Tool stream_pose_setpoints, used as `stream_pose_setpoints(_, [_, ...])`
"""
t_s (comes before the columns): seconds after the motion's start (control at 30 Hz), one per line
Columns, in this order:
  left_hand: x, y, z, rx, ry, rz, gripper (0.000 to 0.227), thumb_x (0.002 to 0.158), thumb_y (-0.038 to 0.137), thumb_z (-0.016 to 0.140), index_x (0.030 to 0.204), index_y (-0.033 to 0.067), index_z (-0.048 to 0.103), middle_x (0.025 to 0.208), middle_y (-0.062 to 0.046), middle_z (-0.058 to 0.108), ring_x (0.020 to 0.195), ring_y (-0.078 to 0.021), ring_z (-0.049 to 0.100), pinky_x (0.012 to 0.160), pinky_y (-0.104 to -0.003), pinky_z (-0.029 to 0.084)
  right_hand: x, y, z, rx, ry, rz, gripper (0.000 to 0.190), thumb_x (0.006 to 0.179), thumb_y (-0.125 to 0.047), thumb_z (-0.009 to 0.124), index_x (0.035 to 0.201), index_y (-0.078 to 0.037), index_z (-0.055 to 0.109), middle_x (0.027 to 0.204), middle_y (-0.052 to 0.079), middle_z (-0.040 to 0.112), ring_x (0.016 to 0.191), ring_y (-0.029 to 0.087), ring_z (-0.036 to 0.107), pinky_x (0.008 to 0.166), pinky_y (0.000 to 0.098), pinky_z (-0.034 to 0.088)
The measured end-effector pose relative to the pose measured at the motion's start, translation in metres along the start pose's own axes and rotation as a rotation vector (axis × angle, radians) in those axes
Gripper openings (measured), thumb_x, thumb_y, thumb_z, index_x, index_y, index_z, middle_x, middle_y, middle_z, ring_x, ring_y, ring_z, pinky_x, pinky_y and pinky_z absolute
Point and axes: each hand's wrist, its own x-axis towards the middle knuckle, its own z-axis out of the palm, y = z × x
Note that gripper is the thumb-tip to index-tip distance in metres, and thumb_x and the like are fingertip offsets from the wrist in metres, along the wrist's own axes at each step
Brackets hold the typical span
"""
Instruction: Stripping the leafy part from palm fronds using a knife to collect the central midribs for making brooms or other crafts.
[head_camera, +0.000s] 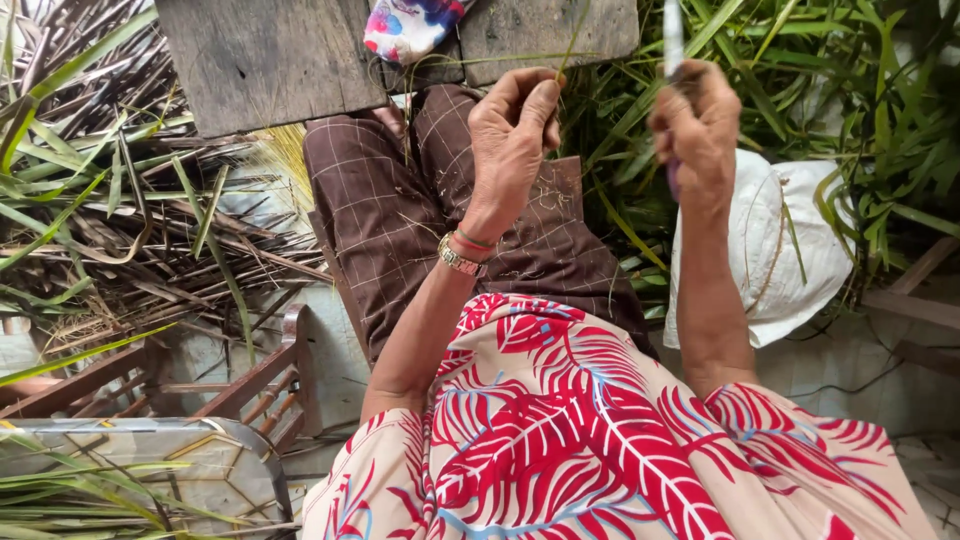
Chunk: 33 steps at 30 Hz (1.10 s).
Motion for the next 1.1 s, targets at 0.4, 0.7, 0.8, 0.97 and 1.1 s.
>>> stream_pose_setpoints(0.4, [-0.017,-0.001,0.001,0.246,-0.035,-0.171,0.012,0.097,0.01,0.065,0.086,0.0071,0.064,0.065,0.0,0.061,0.047,-0.0064,0.052,0.041,-0.022,0.045,-0.019,0.001,0.068,0.595,-0.33,0.151,0.05,0.089,-0.014,0.08,0.132,0.004,0.063,0.084,0.008,0.07,0.037,0.011,0.046,0.031,0.0222,0.035])
stream_pose_setpoints(0.7, [-0.026,0.006,-0.014,0.404,-0.128,-0.253,0.015,0.099,0.012,0.064,0.084,0.0101,0.064,0.07,0.004,0.053,0.059,-0.0057,0.042,0.048,-0.022,0.036,0.002,0.023,0.051,0.773,-0.317,0.14,0.023,0.099,-0.002,0.069,0.12,0.008,0.066,0.067,0.005,0.063,0.041,0.013,0.045,0.035,0.0272,0.037])
stream_pose_setpoints(0.8, [-0.037,0.013,-0.028,0.37,-0.152,-0.363,0.015,0.099,0.013,0.064,0.085,0.0071,0.063,0.066,0.002,0.052,0.05,-0.0062,0.043,0.037,-0.022,0.039,0.019,0.032,0.029,0.858,-0.295,0.166,0.015,0.105,-0.004,0.068,0.119,0.002,0.07,0.069,0.004,0.063,0.045,0.011,0.051,0.035,0.0259,0.042])
stream_pose_setpoints(0.97, [-0.054,0.034,-0.065,0.474,-0.21,-0.487,0.015,0.102,0.014,0.063,0.087,0.0083,0.064,0.067,0.002,0.054,0.051,-0.0055,0.047,0.04,-0.02,0.042,0.038,0.047,0.004,0.855,-0.267,0.17,0.017,0.107,-0.006,0.065,0.122,0.001,0.067,0.068,0.002,0.061,0.045,0.009,0.049,0.035,0.0263,0.039])
stream_pose_setpoints(1.1, [-0.069,0.061,-0.098,0.511,-0.256,-0.553,0.015,0.102,0.019,0.064,0.092,0.0079,0.065,0.06,0.006,0.048,0.046,-0.0026,0.041,0.037,-0.018,0.031,0.057,0.062,-0.019,0.88,-0.235,0.181,0.017,0.109,-0.005,0.064,0.125,0.0,0.066,0.067,0.003,0.062,0.044,0.011,0.051,0.036,0.0286,0.038])
